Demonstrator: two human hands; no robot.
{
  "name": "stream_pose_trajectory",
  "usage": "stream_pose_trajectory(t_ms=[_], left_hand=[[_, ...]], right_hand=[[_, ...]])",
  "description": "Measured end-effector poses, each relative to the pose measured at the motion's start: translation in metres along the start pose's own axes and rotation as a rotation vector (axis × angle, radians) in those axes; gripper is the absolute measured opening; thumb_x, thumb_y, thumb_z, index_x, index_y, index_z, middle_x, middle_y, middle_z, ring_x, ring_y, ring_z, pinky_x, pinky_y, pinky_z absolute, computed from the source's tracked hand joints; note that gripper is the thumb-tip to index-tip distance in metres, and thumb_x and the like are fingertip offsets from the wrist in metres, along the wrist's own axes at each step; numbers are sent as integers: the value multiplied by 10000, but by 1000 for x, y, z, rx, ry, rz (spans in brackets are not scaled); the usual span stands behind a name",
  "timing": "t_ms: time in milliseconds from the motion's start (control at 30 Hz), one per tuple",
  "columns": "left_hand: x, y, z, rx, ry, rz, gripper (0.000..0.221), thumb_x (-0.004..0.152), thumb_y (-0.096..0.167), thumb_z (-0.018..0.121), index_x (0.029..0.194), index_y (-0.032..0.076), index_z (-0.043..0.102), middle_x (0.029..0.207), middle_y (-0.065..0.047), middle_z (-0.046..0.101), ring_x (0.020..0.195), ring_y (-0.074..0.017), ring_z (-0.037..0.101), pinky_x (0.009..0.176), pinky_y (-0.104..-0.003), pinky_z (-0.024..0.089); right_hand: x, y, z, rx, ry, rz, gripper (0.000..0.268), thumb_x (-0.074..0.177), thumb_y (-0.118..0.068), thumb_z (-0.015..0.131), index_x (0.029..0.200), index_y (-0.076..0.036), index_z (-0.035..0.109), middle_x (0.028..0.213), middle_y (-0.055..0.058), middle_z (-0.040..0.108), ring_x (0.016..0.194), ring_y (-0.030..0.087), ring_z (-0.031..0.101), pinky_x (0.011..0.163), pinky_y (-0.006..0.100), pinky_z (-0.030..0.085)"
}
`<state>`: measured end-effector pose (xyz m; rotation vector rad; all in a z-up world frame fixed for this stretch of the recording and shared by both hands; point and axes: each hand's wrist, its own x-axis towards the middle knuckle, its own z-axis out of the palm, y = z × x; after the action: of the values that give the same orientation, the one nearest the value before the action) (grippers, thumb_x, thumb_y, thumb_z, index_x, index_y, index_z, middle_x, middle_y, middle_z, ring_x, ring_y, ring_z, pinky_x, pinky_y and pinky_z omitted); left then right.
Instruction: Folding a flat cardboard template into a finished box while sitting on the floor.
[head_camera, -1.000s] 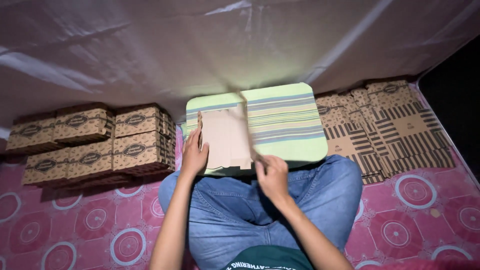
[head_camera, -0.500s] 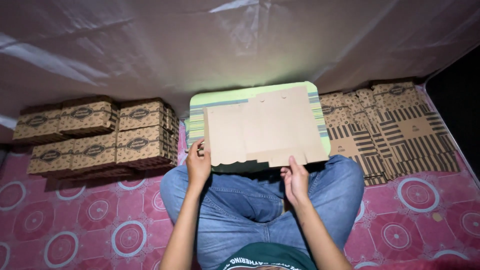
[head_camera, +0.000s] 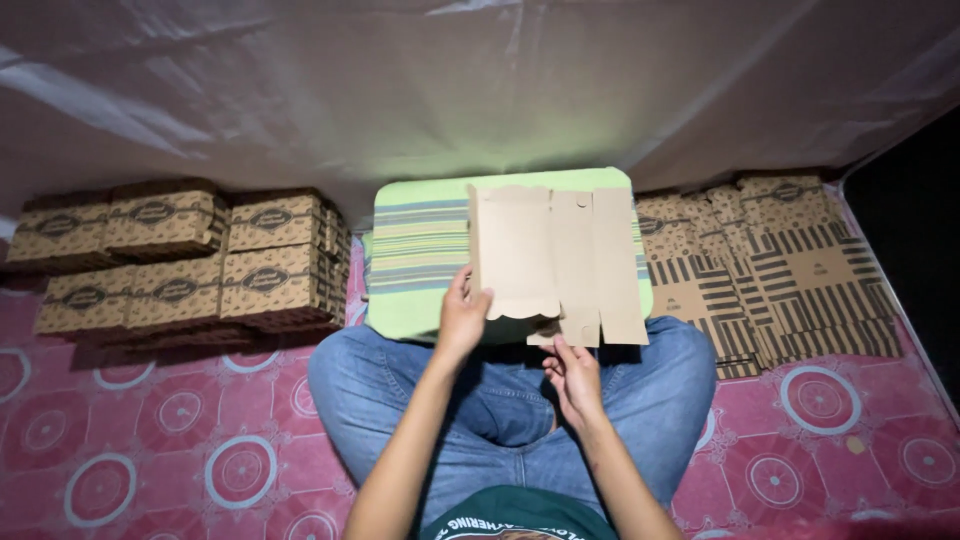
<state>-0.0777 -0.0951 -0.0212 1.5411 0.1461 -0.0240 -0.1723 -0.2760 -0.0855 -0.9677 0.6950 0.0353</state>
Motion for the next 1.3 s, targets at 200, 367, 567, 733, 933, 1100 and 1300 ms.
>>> stream_pose_trajectory(t_ms=[200,367,567,733,933,1100,1300], left_hand=[[1,4,39,681,10,142,912,822,168,799,1556,-37,297,1339,-293,483,1256,-490,544,1051,-549,505],[-4,21,70,1209,-142,429,745,929,324,643,1564,38,377,1613,-231,358,1497,-413,298,1217,-577,182],[24,12,104,1377,-481,306,716,1064,489,284,1633,63,195,1711,-142,167,1593,-312,107,1282,-511,56],[49,19,124,1390,-502,306,707,1072,493,183,1649,89,133,1729,-97,100,1603,-272,50,1294,-484,9],[64,33,136,1392,-500,308,743,1068,545,114,1647,79,101,1731,-99,57,1605,-253,12,1300,-469,-30],[39,29,124,1344,-504,317,788,1062,560,141,1629,14,158,1717,-165,109,1601,-293,69,1302,-462,15],[4,10,109,1282,-543,367,784,1063,552,180,1619,-1,163,1706,-194,129,1595,-320,93,1305,-471,52]], right_hand=[[-5,-9,2,-32,-2,-3,227,996,-215,695,1043,-5,621,1008,195,766,635,160,675,568,242,564],[1,-3,2,-18,10,-12,218,987,-200,707,1048,-5,630,990,179,763,628,155,675,567,234,571],[3,-2,1,-31,18,-28,219,987,-183,699,1072,9,635,985,169,754,638,151,676,573,229,575],[-3,-7,5,-45,17,-36,237,981,-185,706,1075,25,647,989,196,758,637,156,671,578,227,571],[-1,-6,1,-57,14,-47,241,979,-190,708,1062,30,657,987,212,767,630,153,670,576,220,571],[8,4,-1,-58,38,-63,232,981,-177,699,1042,44,663,954,196,758,650,138,654,602,204,567],[40,32,-23,-73,67,-72,193,960,-164,726,1024,16,695,880,160,747,657,187,692,620,267,617]])
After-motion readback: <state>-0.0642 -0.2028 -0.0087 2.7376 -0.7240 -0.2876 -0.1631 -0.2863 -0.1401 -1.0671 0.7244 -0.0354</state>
